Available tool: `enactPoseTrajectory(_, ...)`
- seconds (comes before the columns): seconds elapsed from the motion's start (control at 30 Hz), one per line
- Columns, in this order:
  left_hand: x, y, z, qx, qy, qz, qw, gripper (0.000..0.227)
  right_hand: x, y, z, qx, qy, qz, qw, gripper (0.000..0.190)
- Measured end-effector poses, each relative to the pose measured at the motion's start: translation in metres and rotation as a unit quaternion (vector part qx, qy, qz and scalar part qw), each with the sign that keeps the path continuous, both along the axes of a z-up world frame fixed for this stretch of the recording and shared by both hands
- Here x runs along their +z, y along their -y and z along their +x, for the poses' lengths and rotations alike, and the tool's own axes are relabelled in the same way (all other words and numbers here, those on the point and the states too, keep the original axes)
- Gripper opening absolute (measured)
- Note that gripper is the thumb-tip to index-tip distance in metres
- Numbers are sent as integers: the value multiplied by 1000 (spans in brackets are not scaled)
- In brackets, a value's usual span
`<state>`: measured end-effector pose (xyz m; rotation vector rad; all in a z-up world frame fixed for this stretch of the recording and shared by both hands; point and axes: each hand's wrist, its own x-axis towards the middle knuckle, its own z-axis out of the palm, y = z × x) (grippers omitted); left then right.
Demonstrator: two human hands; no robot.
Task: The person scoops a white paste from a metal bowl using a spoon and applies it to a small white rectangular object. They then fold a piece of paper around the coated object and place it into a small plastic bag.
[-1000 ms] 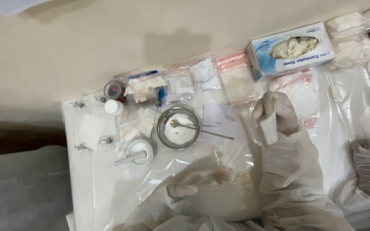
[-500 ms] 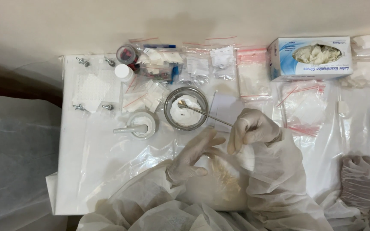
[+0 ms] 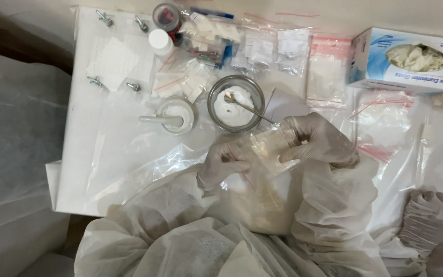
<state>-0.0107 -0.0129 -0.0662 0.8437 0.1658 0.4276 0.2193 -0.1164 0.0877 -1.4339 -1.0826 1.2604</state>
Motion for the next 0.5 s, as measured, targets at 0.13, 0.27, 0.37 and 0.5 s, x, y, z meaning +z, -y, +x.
enactPoseTrajectory(0.13,-7,2,-3,29,-55,34,998,20,-16,9,8,-69,40,-33,996,12)
enactPoseTrajectory(0.27,15,-2,3,49,-21,68,996,22,-2,7,9,-166,47,-38,984,5)
enactPoseTrajectory(0.37,35,-1,9,38,-24,41,998,11,-10,18,20,-196,43,-29,979,9)
enactPoseTrajectory(0.5,19,-3,8,23,-18,64,998,6,-12,25,25,-219,43,-21,975,15)
